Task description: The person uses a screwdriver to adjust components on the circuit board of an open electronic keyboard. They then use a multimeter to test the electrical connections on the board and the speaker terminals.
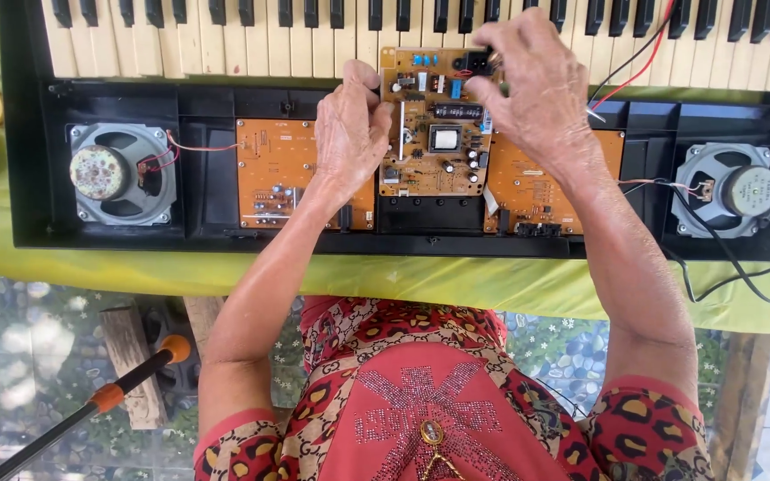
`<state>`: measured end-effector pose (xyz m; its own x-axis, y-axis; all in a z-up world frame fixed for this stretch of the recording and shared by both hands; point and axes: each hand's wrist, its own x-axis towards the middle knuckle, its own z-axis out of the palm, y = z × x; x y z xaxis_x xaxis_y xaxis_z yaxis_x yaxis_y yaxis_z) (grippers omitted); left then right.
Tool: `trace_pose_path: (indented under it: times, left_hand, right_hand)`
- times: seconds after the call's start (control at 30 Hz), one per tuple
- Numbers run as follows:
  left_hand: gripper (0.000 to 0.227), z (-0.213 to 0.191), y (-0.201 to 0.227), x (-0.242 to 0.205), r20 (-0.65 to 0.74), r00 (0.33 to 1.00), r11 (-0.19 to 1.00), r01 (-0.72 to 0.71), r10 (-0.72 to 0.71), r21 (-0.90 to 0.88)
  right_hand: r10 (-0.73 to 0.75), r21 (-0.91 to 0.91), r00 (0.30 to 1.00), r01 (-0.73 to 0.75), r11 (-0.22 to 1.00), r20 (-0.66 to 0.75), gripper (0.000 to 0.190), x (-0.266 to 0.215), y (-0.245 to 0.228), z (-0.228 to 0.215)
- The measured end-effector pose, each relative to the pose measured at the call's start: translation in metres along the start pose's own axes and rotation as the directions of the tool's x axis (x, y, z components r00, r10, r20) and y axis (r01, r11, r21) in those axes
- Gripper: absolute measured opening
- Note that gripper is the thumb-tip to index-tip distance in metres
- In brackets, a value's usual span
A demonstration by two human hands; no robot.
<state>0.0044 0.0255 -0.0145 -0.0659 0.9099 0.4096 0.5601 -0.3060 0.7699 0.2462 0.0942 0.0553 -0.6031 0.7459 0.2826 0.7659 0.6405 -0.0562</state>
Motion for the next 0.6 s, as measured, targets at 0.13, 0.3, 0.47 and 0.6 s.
trace_pose_path:
  times: [0.13,0.3,0.47,0.6]
  left_hand:
    - [0.031,-0.003,0.005,0.001,0.003,0.999,0.998,0.04,-0.04,-0.048]
    - [0.037,0.001,0.0,0.001,-0.035,0.999,0.992,0.009,-0.013,-0.127]
    - [0.038,-0.007,0.018,0.003,-0.062,0.998,0.979,-0.042,0.031,-0.199]
    - [0.038,-0.019,0.035,0.002,-0.029,1.0,0.969,0.005,-0.013,-0.247]
  right_hand:
    - [-0.028,-0.09,0.999,0.029,0.996,0.016,0.05,0.009,-0.017,-0.004]
    - [-0.248,-0.225,0.968,0.231,0.947,-0.049,0.038,0.011,-0.016,-0.009]
    - [-0.342,-0.142,0.933,0.326,0.935,-0.11,0.025,0.012,0.001,-0.009]
    - [-0.359,-0.131,0.914,0.339,0.932,-0.187,0.019,0.011,-0.004,-0.018]
